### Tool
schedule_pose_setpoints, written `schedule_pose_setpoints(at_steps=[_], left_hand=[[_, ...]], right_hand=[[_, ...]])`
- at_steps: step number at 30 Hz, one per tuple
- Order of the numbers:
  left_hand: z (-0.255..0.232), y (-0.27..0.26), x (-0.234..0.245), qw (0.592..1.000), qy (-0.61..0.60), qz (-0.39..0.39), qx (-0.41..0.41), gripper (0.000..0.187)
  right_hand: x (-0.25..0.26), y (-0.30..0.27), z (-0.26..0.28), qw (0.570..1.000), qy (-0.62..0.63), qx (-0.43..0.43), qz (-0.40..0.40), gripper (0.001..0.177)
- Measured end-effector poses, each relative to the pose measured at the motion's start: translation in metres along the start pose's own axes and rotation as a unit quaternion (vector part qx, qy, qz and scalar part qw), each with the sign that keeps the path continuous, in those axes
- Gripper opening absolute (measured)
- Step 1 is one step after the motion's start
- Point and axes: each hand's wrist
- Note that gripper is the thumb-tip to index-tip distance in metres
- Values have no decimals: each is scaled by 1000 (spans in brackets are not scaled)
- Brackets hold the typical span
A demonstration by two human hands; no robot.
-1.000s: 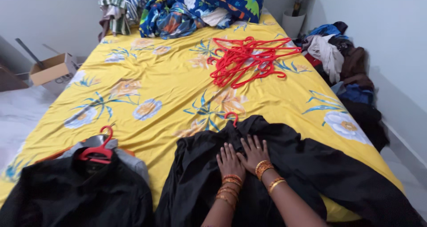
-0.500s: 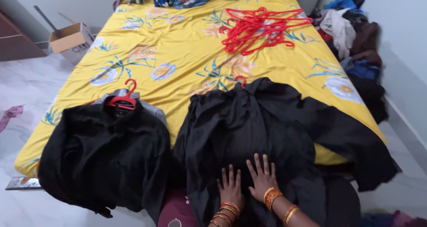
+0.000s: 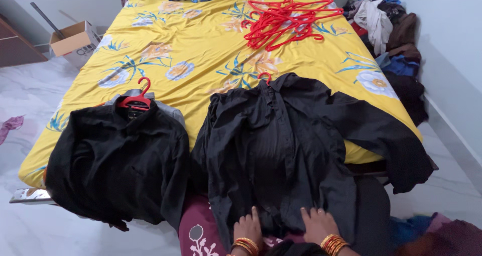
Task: The person buttons a black shirt laid on a yellow floral bedsheet, then places a red hanger inside the collar and smooths the fabric. The person continues buttoning the shirt while it is on the hanger.
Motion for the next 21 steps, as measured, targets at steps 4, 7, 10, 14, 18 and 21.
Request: schedule_pose_setpoints(at_steps=[4,7,10,14,18,21], left_hand=[[17,0,-9,992,-40,-104,-65,23],[17,-31,42,951,-183,-183,-171,27],[32,-73,91,927,-243,-155,-240,38],[76,-98,87,788,-247,-342,-448,39],[92,-82,44,881,-289,-101,-361,30],[76,-70,25,924,-288,-18,-252,35]], right_hand=[[-23,20,-28,983,126,29,-132,31],[-18,13,-41,920,303,75,-237,39],[10,-25,-71,863,459,57,-202,44],[43,-62,-121,814,505,287,27,45],[41,-62,-116,808,437,338,206,46],[34,-57,-99,875,347,263,211,48]])
Point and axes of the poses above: each hand's wrist, its own y-axis towards the middle knuckle, its own x-axis out of the back of the hand, z = x × y, and after that the axes turned 11 degrees about -x, right-handed
